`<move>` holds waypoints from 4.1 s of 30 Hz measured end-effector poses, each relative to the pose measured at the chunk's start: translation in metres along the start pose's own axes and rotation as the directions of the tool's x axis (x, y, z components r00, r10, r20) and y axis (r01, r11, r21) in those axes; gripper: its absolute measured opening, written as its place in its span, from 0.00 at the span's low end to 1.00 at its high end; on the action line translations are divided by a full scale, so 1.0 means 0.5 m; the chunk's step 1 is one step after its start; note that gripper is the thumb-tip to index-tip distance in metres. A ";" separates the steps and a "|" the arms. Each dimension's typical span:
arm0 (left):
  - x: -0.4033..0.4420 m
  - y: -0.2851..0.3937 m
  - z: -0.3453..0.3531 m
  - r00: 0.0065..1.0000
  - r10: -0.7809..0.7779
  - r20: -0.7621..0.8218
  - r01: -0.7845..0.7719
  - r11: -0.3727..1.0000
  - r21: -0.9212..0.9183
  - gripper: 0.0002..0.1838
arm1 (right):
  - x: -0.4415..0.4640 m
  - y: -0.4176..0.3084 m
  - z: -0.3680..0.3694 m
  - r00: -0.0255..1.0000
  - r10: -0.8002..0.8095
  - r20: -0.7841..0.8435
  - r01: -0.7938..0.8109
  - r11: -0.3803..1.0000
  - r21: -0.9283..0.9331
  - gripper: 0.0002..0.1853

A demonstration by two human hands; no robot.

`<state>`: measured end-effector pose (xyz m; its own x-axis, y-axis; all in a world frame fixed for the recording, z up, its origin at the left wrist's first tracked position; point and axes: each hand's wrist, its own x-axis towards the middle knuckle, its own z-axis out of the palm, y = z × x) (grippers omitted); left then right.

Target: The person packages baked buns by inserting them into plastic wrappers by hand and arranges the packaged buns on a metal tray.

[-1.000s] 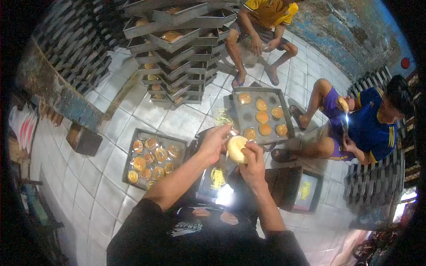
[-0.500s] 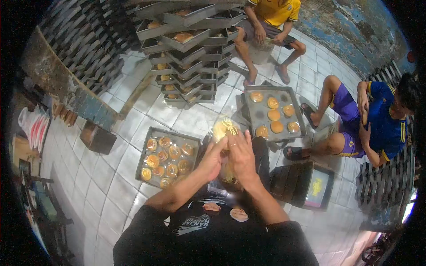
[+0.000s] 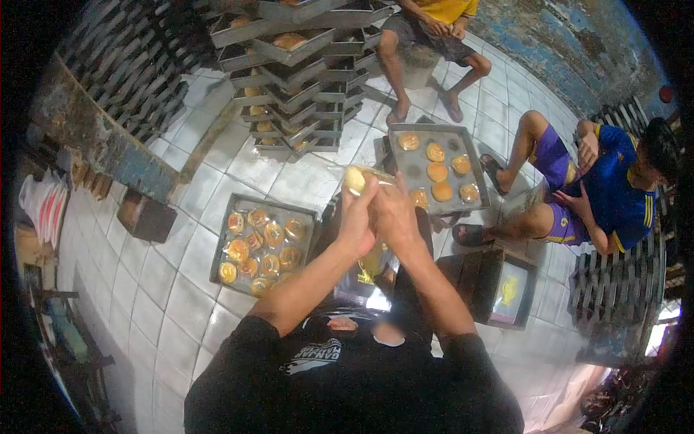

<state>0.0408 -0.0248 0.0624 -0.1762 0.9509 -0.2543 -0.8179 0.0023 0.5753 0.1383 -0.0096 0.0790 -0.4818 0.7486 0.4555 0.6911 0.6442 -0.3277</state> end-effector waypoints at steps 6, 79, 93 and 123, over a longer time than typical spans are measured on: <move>0.052 0.072 -0.054 0.949 -0.268 0.165 0.300 0.928 -0.221 0.40 | 0.000 -0.064 -0.084 0.999 -0.003 0.039 -0.011 0.937 0.349 0.17; 0.041 0.077 -0.110 0.881 0.285 0.377 -0.471 0.588 0.658 0.17 | -0.018 -0.002 -0.046 0.952 0.305 -0.032 -0.267 0.874 0.405 0.07; -0.018 0.089 -0.233 0.990 0.131 0.054 -0.116 0.532 0.839 0.09 | -0.138 0.055 0.022 0.552 0.562 0.615 -0.767 0.053 0.640 0.15; -0.134 0.096 -0.140 0.625 -0.431 0.651 -0.695 0.073 0.716 0.26 | -0.235 0.010 -0.162 0.939 0.124 0.322 -0.194 0.962 0.194 0.15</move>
<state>-0.0250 -0.1098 0.0528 0.5988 0.7948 0.0991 0.4548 -0.4392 0.7748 0.2422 -0.1068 0.0910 -0.5399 0.8331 0.1203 0.6532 0.5048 -0.5644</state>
